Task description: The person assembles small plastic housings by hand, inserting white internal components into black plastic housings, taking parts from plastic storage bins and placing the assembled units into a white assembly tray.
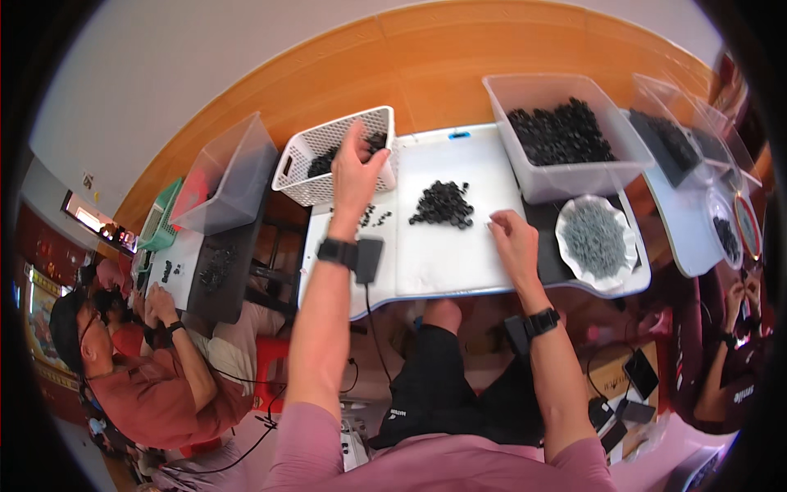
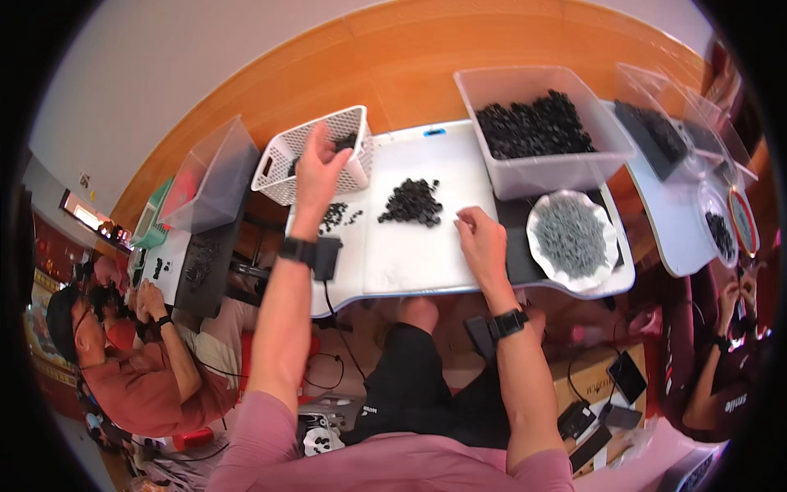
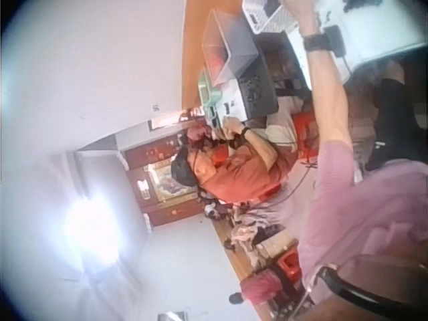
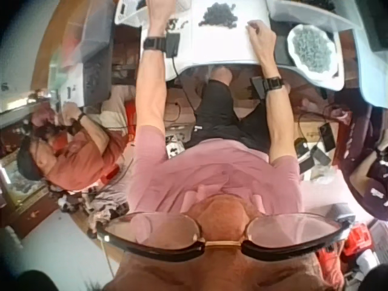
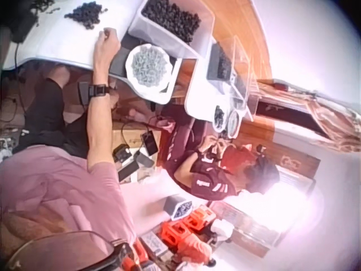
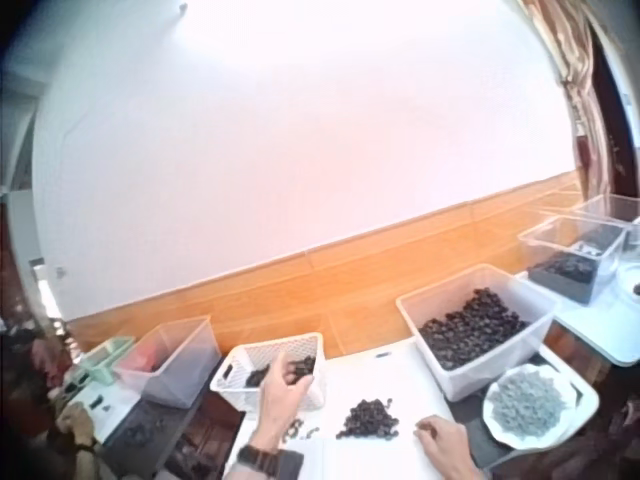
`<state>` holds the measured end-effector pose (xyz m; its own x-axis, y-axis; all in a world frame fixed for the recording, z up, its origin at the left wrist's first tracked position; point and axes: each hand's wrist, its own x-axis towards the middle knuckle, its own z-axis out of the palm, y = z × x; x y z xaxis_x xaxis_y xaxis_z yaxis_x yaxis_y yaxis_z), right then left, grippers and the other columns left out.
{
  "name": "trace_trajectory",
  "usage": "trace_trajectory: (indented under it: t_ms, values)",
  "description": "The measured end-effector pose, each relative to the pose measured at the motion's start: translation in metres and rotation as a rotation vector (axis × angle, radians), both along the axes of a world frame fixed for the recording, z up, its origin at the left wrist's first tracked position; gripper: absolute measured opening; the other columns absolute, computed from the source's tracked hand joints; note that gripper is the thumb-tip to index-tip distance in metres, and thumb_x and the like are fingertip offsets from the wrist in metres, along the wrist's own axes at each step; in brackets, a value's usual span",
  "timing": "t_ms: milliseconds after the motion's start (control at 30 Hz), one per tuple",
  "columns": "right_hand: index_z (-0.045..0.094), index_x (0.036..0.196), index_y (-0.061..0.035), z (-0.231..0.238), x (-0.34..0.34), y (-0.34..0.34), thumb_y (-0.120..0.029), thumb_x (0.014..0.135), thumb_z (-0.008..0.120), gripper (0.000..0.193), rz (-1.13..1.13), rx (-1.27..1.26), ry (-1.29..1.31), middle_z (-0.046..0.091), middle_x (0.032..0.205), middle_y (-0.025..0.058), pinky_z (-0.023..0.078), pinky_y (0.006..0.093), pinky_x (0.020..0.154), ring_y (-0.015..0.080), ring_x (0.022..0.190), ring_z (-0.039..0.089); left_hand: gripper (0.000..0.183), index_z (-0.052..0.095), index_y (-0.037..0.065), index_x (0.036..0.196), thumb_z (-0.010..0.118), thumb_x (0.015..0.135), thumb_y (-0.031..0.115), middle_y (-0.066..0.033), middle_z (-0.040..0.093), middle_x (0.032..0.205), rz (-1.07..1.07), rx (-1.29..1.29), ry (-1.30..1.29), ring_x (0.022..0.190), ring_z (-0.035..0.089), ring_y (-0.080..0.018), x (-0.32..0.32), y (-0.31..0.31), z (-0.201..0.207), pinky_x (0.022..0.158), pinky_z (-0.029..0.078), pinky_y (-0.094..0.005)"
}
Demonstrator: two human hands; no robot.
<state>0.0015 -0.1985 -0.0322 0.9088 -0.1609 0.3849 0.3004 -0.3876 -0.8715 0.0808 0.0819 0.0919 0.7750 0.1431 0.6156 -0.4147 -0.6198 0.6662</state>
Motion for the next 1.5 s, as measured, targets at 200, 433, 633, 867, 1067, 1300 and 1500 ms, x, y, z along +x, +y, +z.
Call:
trace_trajectory:
  t_ms: [200,433,633,867,1067,1300,1500]
  values:
    - [0.072,0.103,-0.0011,-0.007,0.006,-0.001,-0.01,0.09,0.072,0.015,-0.047,0.064,0.023,0.076,0.091,0.0186,0.057,0.039,0.074,0.0334,0.083,0.075,0.034,0.072,0.007,0.119,0.078,0.085,0.008,-0.0124,0.069,0.103,-0.338,0.406,0.276,0.09,0.065,-0.0277,-0.01,-0.03,-0.04,0.079,0.054,-0.0396]
    - [0.072,0.101,-0.0009,-0.002,0.0,-0.005,-0.009,0.09,0.072,0.013,0.01,0.05,0.039,0.075,0.09,0.019,0.056,0.0415,0.074,0.0348,0.08,0.074,0.028,0.076,0.007,0.111,0.08,0.084,0.011,-0.0099,0.065,0.092,-0.365,0.526,0.27,0.084,0.065,-0.027,-0.053,-0.082,-0.083,0.077,0.054,-0.0381]
    - [0.073,0.1,-0.0014,0.001,-0.001,-0.003,-0.01,0.09,0.072,0.013,-0.004,0.046,0.066,0.075,0.091,0.0189,0.056,0.0409,0.073,0.0344,0.08,0.073,0.025,0.076,0.005,0.106,0.081,0.082,0.012,-0.0107,0.064,0.092,-0.312,0.558,0.273,0.086,0.065,-0.028,-0.059,-0.085,-0.089,0.08,0.053,-0.0398]
    - [0.077,0.1,-0.003,0.002,-0.002,-0.003,-0.011,0.088,0.073,0.014,0.043,0.029,0.059,0.076,0.087,0.0167,0.056,0.0379,0.071,0.0299,0.075,0.073,0.027,0.076,0.004,0.105,0.081,0.081,0.016,-0.0094,0.064,0.091,-0.288,0.332,0.353,0.084,0.064,-0.0249,-0.074,-0.09,-0.106,0.078,0.052,-0.038]
    - [0.078,0.101,-0.003,-0.008,0.0,-0.003,-0.009,0.088,0.076,0.015,0.128,0.131,0.09,0.077,0.083,0.0118,0.055,0.031,0.063,0.0169,0.067,0.071,0.029,0.074,0.005,0.107,0.081,0.08,0.013,-0.0068,0.072,0.09,-0.233,0.05,0.407,0.073,0.059,-0.02,-0.085,-0.106,-0.114,0.07,0.051,-0.0348]
    - [0.077,0.102,-0.0012,-0.006,-0.002,0.0,-0.005,0.09,0.075,0.013,0.254,0.231,0.086,0.077,0.081,0.0068,0.055,0.0254,0.06,0.0086,0.067,0.069,0.027,0.073,0.006,0.103,0.082,0.078,0.012,-0.0051,0.073,0.087,-0.204,0.093,0.278,0.07,0.058,-0.0199,-0.086,-0.11,-0.123,0.068,0.049,-0.0351]
    - [0.076,0.101,-0.0013,-0.007,0.0,0.002,-0.004,0.091,0.074,0.011,0.226,0.149,0.081,0.076,0.079,0.0062,0.055,0.025,0.061,0.0082,0.067,0.069,0.027,0.074,0.008,0.102,0.083,0.078,0.014,-0.0039,0.074,0.086,-0.233,0.069,0.281,0.072,0.058,-0.0202,-0.087,-0.107,-0.124,0.067,0.049,-0.0355]
